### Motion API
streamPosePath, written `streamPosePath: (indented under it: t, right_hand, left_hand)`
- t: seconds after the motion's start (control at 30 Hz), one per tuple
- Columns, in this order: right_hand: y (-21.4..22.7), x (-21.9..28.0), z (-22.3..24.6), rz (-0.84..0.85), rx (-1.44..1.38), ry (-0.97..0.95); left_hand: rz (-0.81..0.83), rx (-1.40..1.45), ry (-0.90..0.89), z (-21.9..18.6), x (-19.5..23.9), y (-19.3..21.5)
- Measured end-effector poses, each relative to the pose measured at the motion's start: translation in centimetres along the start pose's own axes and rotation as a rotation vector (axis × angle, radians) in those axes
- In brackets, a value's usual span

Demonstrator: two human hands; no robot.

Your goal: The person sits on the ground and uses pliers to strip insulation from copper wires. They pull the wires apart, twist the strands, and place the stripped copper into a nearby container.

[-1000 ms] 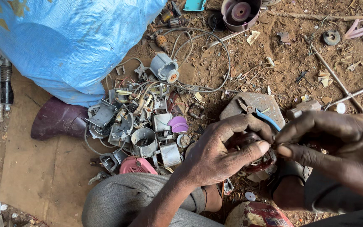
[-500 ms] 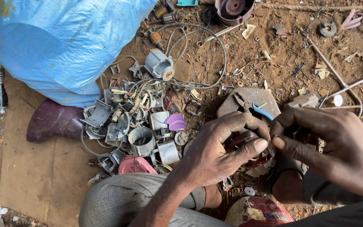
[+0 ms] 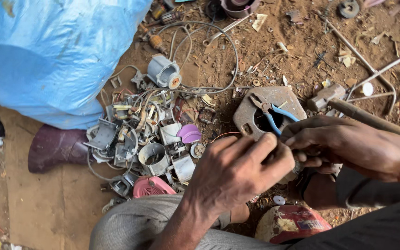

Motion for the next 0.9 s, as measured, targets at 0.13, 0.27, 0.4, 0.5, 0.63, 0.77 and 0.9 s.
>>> streamPosePath:
  t: [0.13,0.27,0.4,0.5,0.63,0.77,0.9]
  right_hand:
    - [0.1,-0.3,-0.3,-0.051,0.236,0.139]
    - [-0.5,3.0,2.0,-0.303,0.651,0.557]
    - [-2.1,5.6,3.2,-0.59,0.956,0.897]
    - [-2.5,6.2,3.4,-0.633,0.976,1.172]
    - [-1.8,6.5,2.9,-0.622,1.074,1.312]
    - [-1.6,6.7,2.8,-0.548,1.078,1.348]
    - [-1.4,7.6,2.9,-0.541,1.195,1.389]
  left_hand:
    - [-0.027,0.286,0.186,1.0,0.4,0.4]
    - [-0.083,0.532,0.349,1.4,1.1,0.3]
    - [-0.153,0.738,0.395,1.7,1.4,-0.9]
    - [-0.178,0.858,0.414,2.1,1.4,-1.0]
    - [-0.148,0.97,0.462,2.2,1.6,-0.7]
    - [-0.11,1.097,0.55,2.0,1.8,-0.6]
    - [-0.167,1.407,0.6,1.7,1.7,-0.6]
Point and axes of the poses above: each hand's wrist, its own x-axis away from the middle knuckle, its own y-axis out of the back of the hand, z = x × y, the point moved 3 cm from there along -x, towards the middle knuckle, and after that the axes turned 7 degrees about -y, right-handed, at the moved point
